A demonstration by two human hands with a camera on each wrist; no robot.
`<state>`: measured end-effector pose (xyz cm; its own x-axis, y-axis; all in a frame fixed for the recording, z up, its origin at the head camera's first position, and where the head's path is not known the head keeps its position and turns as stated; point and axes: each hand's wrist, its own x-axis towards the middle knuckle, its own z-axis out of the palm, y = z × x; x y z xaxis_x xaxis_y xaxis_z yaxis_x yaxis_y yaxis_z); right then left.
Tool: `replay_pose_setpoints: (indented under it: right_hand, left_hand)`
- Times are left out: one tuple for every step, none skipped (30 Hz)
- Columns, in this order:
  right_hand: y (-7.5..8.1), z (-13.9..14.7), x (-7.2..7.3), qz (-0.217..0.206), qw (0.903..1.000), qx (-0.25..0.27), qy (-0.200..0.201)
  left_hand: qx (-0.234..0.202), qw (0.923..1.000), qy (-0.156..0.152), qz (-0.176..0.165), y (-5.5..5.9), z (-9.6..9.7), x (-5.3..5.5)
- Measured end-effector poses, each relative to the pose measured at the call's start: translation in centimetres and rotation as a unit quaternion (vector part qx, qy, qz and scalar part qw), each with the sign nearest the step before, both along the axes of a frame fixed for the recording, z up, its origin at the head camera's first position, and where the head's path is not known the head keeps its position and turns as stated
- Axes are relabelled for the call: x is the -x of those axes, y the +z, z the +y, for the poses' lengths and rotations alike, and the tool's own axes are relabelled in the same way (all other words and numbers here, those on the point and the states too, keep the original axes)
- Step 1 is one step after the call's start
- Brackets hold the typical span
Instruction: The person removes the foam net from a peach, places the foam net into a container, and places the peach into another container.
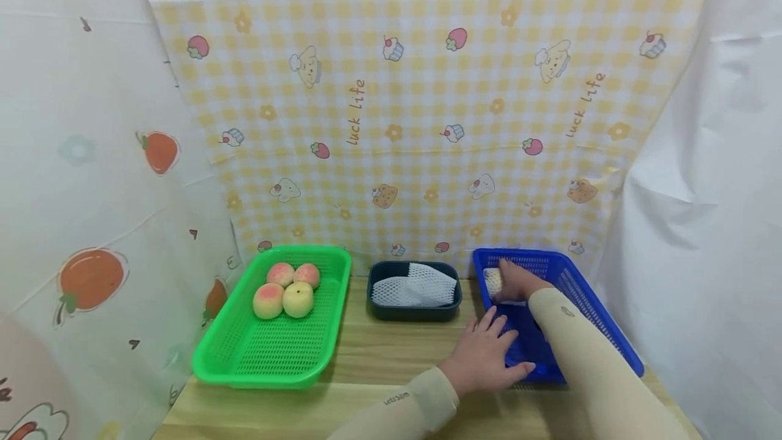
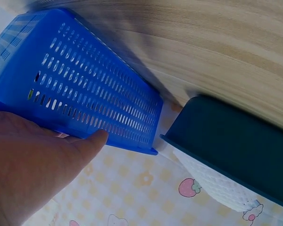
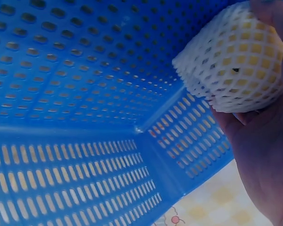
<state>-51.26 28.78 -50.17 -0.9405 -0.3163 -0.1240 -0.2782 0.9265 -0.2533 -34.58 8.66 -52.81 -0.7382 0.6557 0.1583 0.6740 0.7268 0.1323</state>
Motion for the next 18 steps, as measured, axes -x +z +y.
replay_pose_setpoints:
  right_hand:
    - [0.0, 0.1, -0.1, -0.001, 1.0, 0.002, -0.001]
    - [0.1, 0.2, -0.2, -0.001, 1.0, 0.003, -0.001]
    - [0.2, 0.3, -0.3, -0.001, 1.0, 0.004, -0.004]
    - [0.2, 0.4, -0.4, 0.001, 1.0, 0.006, -0.004]
    - [0.3, 0.5, -0.5, 0.002, 0.9999, 0.013, -0.003]
    - [0.5, 0.6, -0.6, 0.004, 0.9998, 0.021, -0.002]
    - [0.6, 0.7, -0.6, 0.004, 0.9995, 0.03, -0.004]
    - [0.9, 0.8, -0.7, 0.006, 0.9993, 0.038, -0.005]
    - [1.1, 0.9, -0.8, 0.004, 0.9988, 0.049, -0.008]
    - [1.4, 1.0, -1.0, 0.005, 0.9981, 0.06, -0.009]
    - [1.7, 1.1, -1.1, 0.006, 0.9975, 0.069, -0.011]
    - [2.1, 1.2, -1.3, 0.008, 0.997, 0.076, -0.012]
    - [2.4, 1.2, -1.5, 0.01, 0.9964, 0.083, -0.013]
    - [2.7, 1.3, -1.7, 0.013, 0.996, 0.088, -0.011]
    - [3.0, 1.4, -2.0, 0.017, 0.9954, 0.094, -0.012]
    - [3.3, 1.6, -2.2, 0.023, 0.9951, 0.096, -0.011]
    - [3.5, 1.7, -2.5, 0.029, 0.9947, 0.098, -0.008]
    - [3.8, 1.7, -2.8, 0.035, 0.9941, 0.103, -0.006]
  left_hand:
    - [-0.002, 1.0, -0.001, 0.0, 0.0, 0.0, 0.0]
    - [-0.002, 1.0, -0.002, -0.001, 0.0, 0.0, 0.0]
    - [-0.002, 1.0, -0.003, -0.001, 0.0, 0.0, 0.1]
    - [-0.001, 1.0, -0.004, -0.001, 0.0, 0.1, 0.1]
    - [0.0, 1.0, -0.004, -0.001, 0.0, 0.1, 0.1]
    - [0.001, 1.0, -0.004, -0.002, 0.0, 0.1, 0.2]
    - [0.002, 1.0, -0.004, -0.004, -0.1, 0.1, 0.3]
    - [0.003, 1.0, -0.003, -0.005, -0.1, 0.2, 0.3]
    - [0.003, 1.0, -0.003, -0.004, -0.2, 0.2, 0.4]
    - [0.003, 1.0, -0.002, -0.005, -0.2, 0.2, 0.4]
    - [0.002, 1.0, -0.001, -0.005, -0.3, 0.3, 0.4]
    - [0.002, 1.0, 0.0, -0.005, -0.3, 0.3, 0.5]
    - [0.001, 1.0, 0.001, -0.005, -0.3, 0.3, 0.5]
    - [0.001, 1.0, 0.001, -0.003, -0.3, 0.3, 0.5]
    - [0.001, 1.0, 0.0, -0.004, -0.3, 0.3, 0.4]
    - [0.002, 1.0, 0.0, -0.005, -0.3, 0.3, 0.4]
    - [0.001, 1.0, -0.001, -0.006, -0.4, 0.3, 0.4]
    - [0.001, 1.0, -0.002, -0.008, -0.4, 0.3, 0.4]
